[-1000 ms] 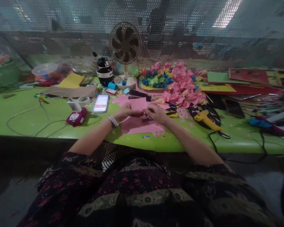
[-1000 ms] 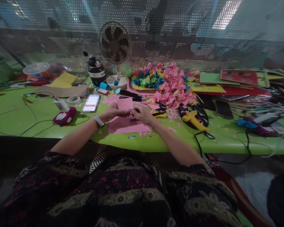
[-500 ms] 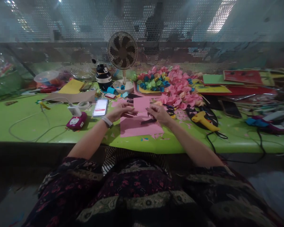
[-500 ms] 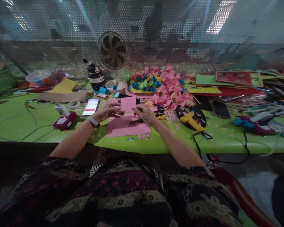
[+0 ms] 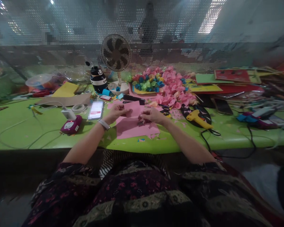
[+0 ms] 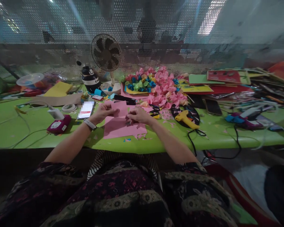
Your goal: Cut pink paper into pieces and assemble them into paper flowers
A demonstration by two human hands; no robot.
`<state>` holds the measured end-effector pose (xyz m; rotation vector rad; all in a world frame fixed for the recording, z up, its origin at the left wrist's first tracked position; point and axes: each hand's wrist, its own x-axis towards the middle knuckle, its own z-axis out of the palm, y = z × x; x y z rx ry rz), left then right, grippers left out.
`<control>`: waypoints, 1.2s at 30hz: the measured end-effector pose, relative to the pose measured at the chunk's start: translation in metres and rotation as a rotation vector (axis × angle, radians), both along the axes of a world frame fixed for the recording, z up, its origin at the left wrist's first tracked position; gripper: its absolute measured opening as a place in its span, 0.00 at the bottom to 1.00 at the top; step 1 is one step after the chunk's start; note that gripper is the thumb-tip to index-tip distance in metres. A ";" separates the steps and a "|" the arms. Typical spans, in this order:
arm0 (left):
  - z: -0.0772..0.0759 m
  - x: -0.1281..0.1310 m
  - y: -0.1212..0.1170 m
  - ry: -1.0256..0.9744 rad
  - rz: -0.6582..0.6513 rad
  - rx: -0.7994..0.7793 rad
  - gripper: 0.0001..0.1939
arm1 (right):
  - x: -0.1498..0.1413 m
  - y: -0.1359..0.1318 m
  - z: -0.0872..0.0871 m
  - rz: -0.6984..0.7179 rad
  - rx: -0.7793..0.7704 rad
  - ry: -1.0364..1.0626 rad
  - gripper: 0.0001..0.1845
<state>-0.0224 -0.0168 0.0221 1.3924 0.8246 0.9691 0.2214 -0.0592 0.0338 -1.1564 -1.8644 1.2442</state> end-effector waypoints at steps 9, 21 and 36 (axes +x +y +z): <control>-0.002 -0.012 0.014 -0.136 0.137 -0.157 0.27 | 0.063 0.012 0.013 0.132 0.318 -0.707 0.17; -0.016 -0.009 0.022 -0.195 0.169 -0.138 0.26 | 0.055 0.006 0.014 -0.015 0.553 -0.476 0.18; -0.016 -0.009 0.022 -0.166 0.150 -0.094 0.27 | 0.058 0.013 0.002 -0.310 0.904 -0.607 0.18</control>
